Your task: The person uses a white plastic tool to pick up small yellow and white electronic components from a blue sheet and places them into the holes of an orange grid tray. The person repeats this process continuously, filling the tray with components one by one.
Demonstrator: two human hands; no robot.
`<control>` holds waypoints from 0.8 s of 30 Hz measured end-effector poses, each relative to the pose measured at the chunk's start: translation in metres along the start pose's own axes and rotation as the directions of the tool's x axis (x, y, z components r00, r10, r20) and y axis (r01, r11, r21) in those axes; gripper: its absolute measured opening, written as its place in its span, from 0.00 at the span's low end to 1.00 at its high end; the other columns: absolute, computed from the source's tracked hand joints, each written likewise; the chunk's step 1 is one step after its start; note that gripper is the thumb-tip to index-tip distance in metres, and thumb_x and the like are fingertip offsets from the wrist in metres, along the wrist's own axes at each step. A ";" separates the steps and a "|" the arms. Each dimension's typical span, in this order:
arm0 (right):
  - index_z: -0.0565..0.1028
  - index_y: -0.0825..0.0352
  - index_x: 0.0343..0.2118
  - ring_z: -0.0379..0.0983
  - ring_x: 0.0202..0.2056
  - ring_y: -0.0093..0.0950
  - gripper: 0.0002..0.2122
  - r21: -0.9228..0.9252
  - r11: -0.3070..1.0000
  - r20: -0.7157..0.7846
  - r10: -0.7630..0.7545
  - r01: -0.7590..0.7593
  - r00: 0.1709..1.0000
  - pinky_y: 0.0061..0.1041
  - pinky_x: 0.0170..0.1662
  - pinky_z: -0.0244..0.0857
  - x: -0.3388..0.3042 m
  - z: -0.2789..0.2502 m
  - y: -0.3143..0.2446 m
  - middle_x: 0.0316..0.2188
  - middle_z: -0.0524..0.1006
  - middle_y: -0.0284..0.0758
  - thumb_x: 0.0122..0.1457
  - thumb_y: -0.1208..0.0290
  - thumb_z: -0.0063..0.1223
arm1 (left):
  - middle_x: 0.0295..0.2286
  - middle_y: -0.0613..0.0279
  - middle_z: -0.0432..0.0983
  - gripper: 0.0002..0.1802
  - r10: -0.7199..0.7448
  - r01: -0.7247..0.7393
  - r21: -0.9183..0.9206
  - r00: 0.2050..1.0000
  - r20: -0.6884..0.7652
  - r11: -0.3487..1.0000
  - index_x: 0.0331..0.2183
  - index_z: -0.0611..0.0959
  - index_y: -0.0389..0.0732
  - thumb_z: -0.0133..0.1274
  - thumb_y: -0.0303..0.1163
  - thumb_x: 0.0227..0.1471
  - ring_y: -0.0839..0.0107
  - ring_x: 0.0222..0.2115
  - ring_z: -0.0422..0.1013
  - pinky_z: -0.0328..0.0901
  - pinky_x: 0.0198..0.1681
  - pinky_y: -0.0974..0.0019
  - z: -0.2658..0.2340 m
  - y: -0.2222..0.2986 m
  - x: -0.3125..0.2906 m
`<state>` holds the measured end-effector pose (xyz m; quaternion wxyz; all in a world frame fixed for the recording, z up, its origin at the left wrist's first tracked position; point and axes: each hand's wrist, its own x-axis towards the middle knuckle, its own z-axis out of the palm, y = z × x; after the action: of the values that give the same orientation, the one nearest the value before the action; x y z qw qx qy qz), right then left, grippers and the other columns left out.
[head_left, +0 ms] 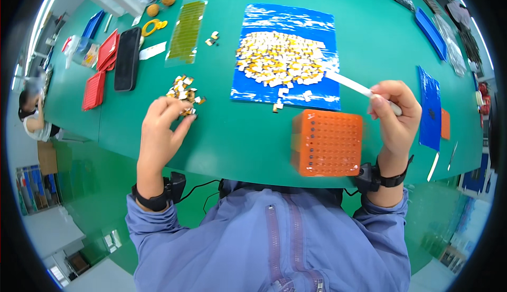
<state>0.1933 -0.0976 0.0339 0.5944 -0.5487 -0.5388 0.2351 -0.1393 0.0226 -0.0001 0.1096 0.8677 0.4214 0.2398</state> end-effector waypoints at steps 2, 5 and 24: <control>0.72 0.71 0.27 0.61 0.19 0.12 0.03 0.004 1.000 -0.006 -0.003 0.003 1.000 0.10 0.21 0.52 0.000 -0.001 -0.002 0.18 0.69 0.27 0.47 0.81 0.53 | 0.27 0.58 0.70 0.09 0.109 -0.120 0.057 0.980 0.167 0.991 0.27 0.77 0.36 0.55 0.21 0.36 0.63 0.29 0.68 0.63 0.33 0.66 -0.003 0.000 0.000; 0.73 0.70 0.26 0.57 0.19 0.10 0.03 0.008 1.000 -0.001 -0.004 0.004 1.000 0.10 0.21 0.48 -0.001 -0.003 -0.002 0.17 0.68 0.25 0.47 0.81 0.54 | 0.26 0.59 0.69 0.08 0.098 -0.106 0.074 0.989 0.109 0.992 0.25 0.77 0.36 0.55 0.21 0.35 0.62 0.28 0.67 0.63 0.32 0.66 -0.004 0.005 0.008; 0.69 0.69 0.21 0.63 0.18 0.18 0.05 0.066 0.957 0.202 -0.291 0.284 0.935 0.17 0.20 0.55 0.010 0.005 -0.020 0.19 0.70 0.32 0.47 0.79 0.53 | 0.25 0.58 0.67 0.06 0.358 -0.249 -0.288 0.827 0.434 0.925 0.25 0.73 0.41 0.53 0.28 0.41 0.59 0.31 0.65 0.61 0.33 0.62 0.067 0.083 0.073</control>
<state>0.1852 -0.0924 0.0553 0.5717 -0.4257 -0.6686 0.2118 -0.0106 0.0287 -0.0014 0.2654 0.9383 0.2079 0.0772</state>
